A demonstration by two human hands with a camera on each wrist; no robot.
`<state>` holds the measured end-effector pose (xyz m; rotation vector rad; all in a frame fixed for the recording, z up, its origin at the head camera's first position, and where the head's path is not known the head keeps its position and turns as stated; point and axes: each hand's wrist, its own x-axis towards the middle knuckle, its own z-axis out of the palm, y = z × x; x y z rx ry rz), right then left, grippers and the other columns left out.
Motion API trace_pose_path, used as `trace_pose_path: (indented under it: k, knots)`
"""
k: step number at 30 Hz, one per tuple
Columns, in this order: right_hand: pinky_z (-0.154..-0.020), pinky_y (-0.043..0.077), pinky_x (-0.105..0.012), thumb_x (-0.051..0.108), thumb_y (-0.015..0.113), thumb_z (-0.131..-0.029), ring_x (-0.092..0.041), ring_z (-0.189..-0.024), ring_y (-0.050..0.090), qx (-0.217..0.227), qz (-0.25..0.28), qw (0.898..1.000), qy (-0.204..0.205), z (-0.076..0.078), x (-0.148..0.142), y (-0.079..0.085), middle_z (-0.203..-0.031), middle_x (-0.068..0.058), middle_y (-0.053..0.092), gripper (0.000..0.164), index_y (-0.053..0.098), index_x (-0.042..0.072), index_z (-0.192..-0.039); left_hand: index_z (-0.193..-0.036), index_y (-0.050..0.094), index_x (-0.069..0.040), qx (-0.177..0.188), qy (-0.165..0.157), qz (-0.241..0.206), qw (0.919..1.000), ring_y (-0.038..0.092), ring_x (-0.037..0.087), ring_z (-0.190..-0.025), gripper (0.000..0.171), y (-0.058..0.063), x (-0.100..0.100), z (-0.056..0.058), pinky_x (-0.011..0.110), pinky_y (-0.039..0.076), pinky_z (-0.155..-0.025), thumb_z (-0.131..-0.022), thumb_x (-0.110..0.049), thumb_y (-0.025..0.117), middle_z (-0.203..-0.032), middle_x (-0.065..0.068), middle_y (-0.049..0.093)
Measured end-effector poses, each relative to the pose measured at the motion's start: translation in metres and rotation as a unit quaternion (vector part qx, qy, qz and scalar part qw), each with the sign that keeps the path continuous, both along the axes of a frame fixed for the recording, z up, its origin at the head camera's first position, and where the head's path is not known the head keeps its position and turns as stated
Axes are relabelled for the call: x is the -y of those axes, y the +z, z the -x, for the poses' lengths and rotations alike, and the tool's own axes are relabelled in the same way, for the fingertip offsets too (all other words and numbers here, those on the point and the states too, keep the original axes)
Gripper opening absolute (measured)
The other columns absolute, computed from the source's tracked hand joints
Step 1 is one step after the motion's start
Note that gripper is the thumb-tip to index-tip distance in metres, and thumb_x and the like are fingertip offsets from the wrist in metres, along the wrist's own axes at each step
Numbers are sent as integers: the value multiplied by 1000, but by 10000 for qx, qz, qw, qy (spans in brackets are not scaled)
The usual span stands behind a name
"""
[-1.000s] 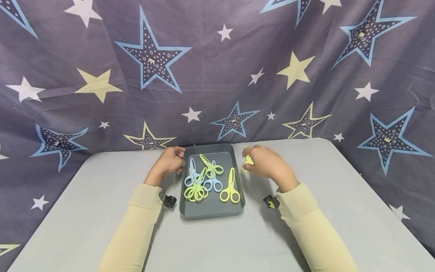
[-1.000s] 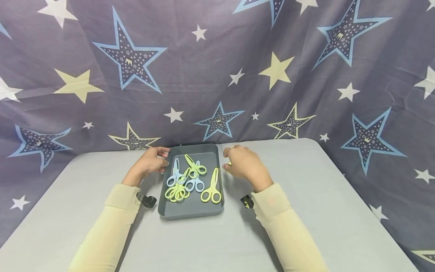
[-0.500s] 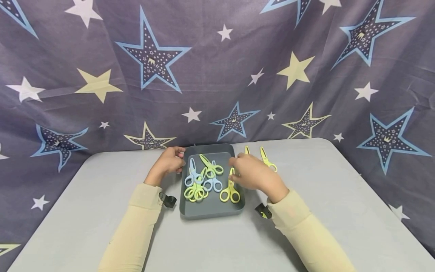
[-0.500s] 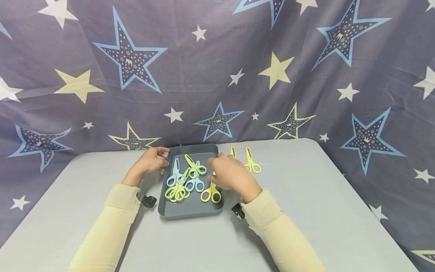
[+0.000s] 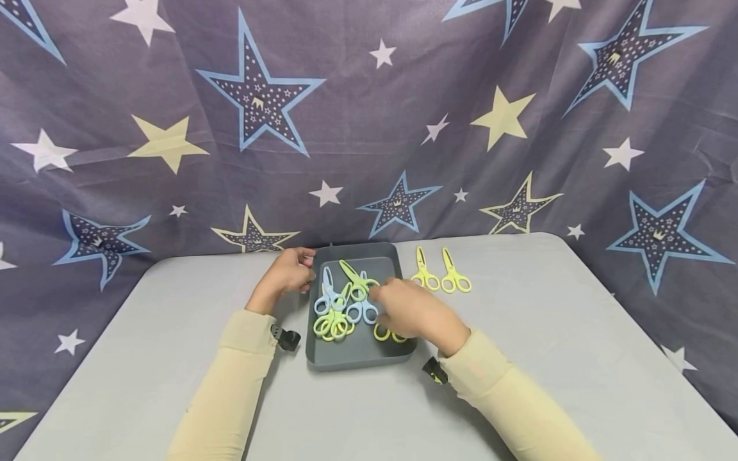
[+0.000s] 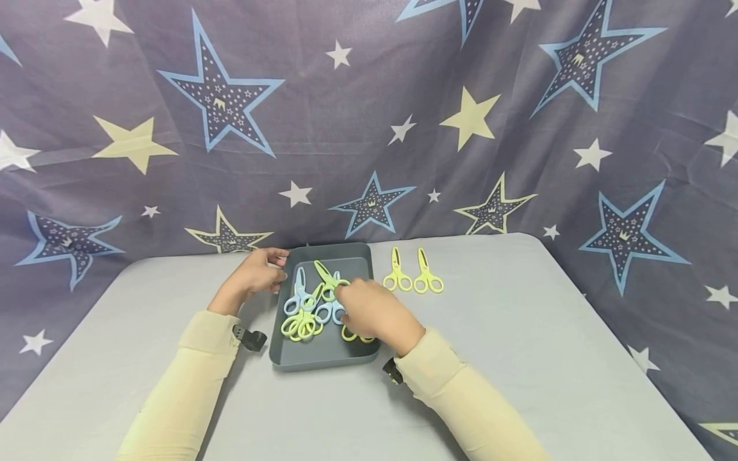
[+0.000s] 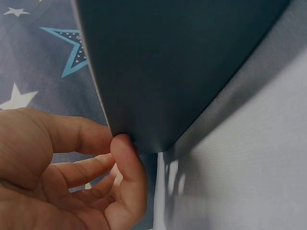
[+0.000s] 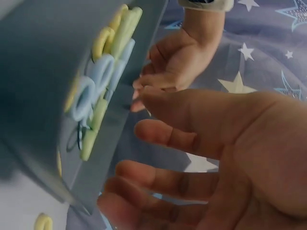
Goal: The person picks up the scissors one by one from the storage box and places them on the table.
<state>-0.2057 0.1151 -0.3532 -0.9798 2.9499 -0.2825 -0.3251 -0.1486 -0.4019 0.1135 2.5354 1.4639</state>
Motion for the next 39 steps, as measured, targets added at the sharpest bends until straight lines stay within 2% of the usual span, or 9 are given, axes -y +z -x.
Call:
trace_pose_path:
  k: [5, 11, 17, 23, 28, 33, 39]
  knots:
    - [-61, 51, -34, 11, 76, -87, -17, -69, 56, 102, 5, 9999, 59, 0, 5, -6, -78, 1, 59, 10, 69, 8, -94, -147, 45, 8, -3, 13, -11, 10000, 58, 20, -75, 65, 0, 0, 0, 30, 59, -60, -82, 12, 53, -125, 25, 48]
    - [-56, 48, -32, 10, 77, -85, -15, -63, 51, 134, -248, 9996, -54, 2, 9, -16, -70, 2, 55, 13, 65, 13, -80, -147, 44, 9, 31, 4, -5, 10000, 58, 21, -76, 65, 0, -1, -1, 32, 59, -61, -83, 12, 53, -126, 25, 48]
    - [-55, 50, -31, 8, 73, -85, -15, -59, 53, 209, -491, 9980, -343, 0, 14, -24, -70, 0, 59, 16, 65, 12, -73, -147, 44, 9, 3, -15, 3, 10000, 59, 21, -76, 66, -1, -2, 0, 32, 60, -62, -82, 12, 53, -125, 25, 49]
    - [-58, 54, -34, 7, 69, -89, -16, -61, 55, -68, -744, 9963, -421, -4, 18, -30, -75, -3, 64, 17, 64, 12, -73, -147, 44, 9, -19, -11, 3, 10000, 58, 21, -77, 66, -1, -2, 0, 30, 59, -60, -81, 13, 53, -124, 25, 49]
    - [-62, 56, -36, 6, 71, -87, -16, -62, 56, -256, -855, 9956, -295, -5, 19, -32, -78, -5, 67, 15, 66, 11, -75, -146, 45, 10, -20, -20, -13, 10000, 57, 20, -76, 66, -1, -3, 0, 30, 58, -59, -81, 13, 53, -122, 23, 49]
    - [-63, 55, -36, 4, 71, -88, -15, -61, 53, -141, -744, 9971, -91, -4, 20, -32, -73, -2, 64, 13, 67, 10, -77, -147, 45, 9, -6, -4, 3, 10000, 56, 19, -75, 66, -1, -3, 0, 30, 57, -59, -81, 12, 52, -123, 24, 49]
    - [-72, 56, -37, 8, 78, -84, -14, -65, 58, -150, -656, 9973, 281, 0, 21, -35, -68, 5, 62, 12, 70, 14, -78, -147, 45, 8, 11, 41, 7, 10000, 57, 19, -74, 65, 0, -2, 0, 30, 58, -60, -82, 12, 53, -122, 24, 49]
